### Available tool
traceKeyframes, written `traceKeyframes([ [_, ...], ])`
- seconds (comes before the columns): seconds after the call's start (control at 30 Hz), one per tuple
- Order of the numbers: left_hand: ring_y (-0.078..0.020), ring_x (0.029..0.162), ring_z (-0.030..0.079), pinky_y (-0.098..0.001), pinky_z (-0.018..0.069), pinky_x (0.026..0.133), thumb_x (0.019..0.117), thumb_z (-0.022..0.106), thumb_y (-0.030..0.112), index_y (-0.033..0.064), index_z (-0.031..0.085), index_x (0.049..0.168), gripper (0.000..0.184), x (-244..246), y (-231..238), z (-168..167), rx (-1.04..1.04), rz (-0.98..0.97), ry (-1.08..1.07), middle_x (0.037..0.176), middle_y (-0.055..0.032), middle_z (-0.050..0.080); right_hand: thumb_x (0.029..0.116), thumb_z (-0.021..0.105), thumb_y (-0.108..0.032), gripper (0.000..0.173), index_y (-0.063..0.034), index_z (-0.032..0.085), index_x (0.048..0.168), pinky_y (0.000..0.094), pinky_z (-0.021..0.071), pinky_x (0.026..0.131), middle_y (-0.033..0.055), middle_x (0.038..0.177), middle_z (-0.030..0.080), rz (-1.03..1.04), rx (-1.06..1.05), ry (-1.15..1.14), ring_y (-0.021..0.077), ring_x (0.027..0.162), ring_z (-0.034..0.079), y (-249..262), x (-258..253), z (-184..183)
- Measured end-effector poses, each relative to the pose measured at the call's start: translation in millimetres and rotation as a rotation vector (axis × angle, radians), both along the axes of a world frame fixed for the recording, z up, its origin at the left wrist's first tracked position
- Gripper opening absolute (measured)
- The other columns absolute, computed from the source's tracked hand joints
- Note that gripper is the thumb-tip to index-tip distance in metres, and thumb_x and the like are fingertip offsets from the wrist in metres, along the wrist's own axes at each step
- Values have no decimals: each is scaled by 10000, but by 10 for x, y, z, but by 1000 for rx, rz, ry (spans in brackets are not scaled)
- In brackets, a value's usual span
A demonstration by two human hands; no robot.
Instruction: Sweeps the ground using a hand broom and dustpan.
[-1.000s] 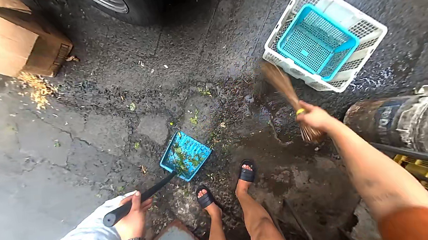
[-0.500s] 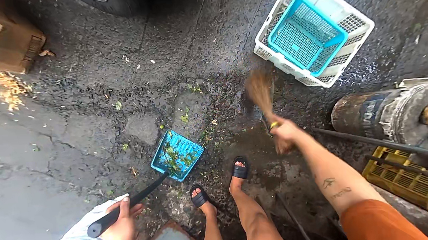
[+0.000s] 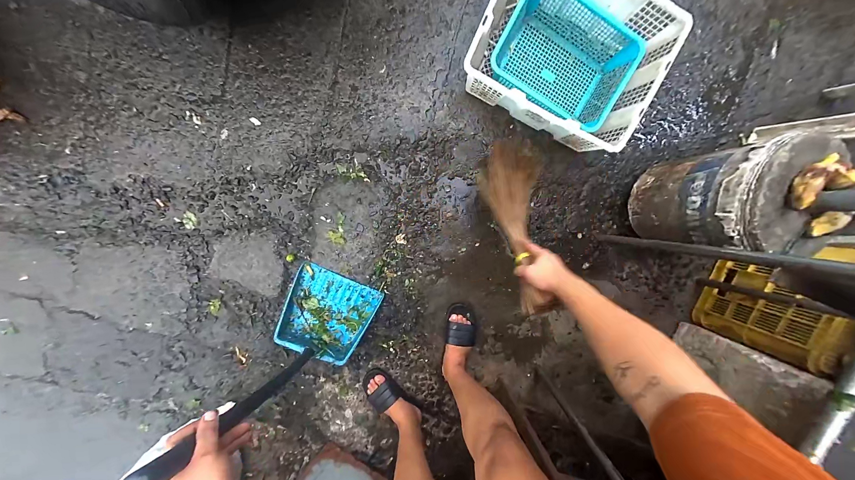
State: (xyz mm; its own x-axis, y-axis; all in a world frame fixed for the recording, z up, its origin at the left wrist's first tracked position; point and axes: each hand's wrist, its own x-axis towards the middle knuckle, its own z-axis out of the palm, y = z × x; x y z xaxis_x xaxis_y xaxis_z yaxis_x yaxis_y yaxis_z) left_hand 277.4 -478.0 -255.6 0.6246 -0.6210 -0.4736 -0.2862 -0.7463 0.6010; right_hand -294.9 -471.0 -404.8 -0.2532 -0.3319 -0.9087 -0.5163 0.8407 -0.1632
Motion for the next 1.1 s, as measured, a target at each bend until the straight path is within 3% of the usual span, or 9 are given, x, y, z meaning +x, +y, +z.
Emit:
traceKeyframes([
  [0.13,-200,604,736,-364,653,562,1058,598,232,12,580,1155,241,-71,-59,79,24,-39,-9,827,-76,729,898,688,-298,858,-404,258,1633,632,529,948,182,1284,677,271,46,-217,374,1142,671,446,966,231],
  [0.3,-216,640,740,-384,658,606,1048,617,209,-20,616,1178,263,-66,-36,134,36,-59,15,889,-121,742,913,736,-231,807,-343,348,1612,578,510,1041,126,1471,578,130,-78,-286,312,1246,630,463,689,977],
  [0.47,-211,638,740,-369,661,610,1045,618,186,-14,643,1130,218,-171,67,120,37,-143,8,894,-110,744,919,734,-231,831,-288,307,1629,688,485,967,268,1338,619,-118,-122,-39,458,1186,620,-217,630,285],
  [0.57,-207,648,740,-364,660,614,1042,620,171,-19,641,1121,207,-262,56,165,30,-186,7,905,-109,742,849,738,-312,890,-332,303,1625,675,520,947,235,1290,657,179,26,-152,435,1172,645,167,1606,-45],
  [0.7,-201,644,737,-362,658,610,1040,620,160,-24,639,1128,204,-268,89,180,33,-223,36,898,-115,740,890,715,-325,851,-410,290,1622,669,488,1006,207,1365,634,361,112,-363,419,1246,613,963,2391,356],
  [0.8,-229,648,746,-382,661,612,1043,621,172,-26,644,1137,220,-58,158,250,15,-188,49,892,-135,750,907,716,-307,820,-419,313,1613,642,483,1036,164,1424,607,319,69,-419,380,1264,613,1205,2213,841],
  [0.9,-288,694,757,-426,667,641,1051,610,184,-39,641,1174,257,310,351,448,-6,-112,95,950,-176,753,916,718,-248,803,-348,336,1615,612,505,1031,167,1438,593,13,-65,-287,358,1245,625,1217,1772,1084],
  [1.0,-297,691,758,-429,664,632,1059,583,161,-49,627,1171,243,442,588,672,-34,-68,112,939,-183,753,949,687,-273,802,-289,282,1641,618,496,1019,219,1389,609,-222,-104,-111,396,1228,621,1016,1543,749],
  [1.1,-265,678,751,-411,664,628,1053,582,147,-55,630,1155,231,377,849,681,-31,-126,77,923,-168,749,908,693,-350,848,-298,268,1640,663,487,1015,244,1342,632,-18,53,-138,440,1235,613,1182,2219,252],
])
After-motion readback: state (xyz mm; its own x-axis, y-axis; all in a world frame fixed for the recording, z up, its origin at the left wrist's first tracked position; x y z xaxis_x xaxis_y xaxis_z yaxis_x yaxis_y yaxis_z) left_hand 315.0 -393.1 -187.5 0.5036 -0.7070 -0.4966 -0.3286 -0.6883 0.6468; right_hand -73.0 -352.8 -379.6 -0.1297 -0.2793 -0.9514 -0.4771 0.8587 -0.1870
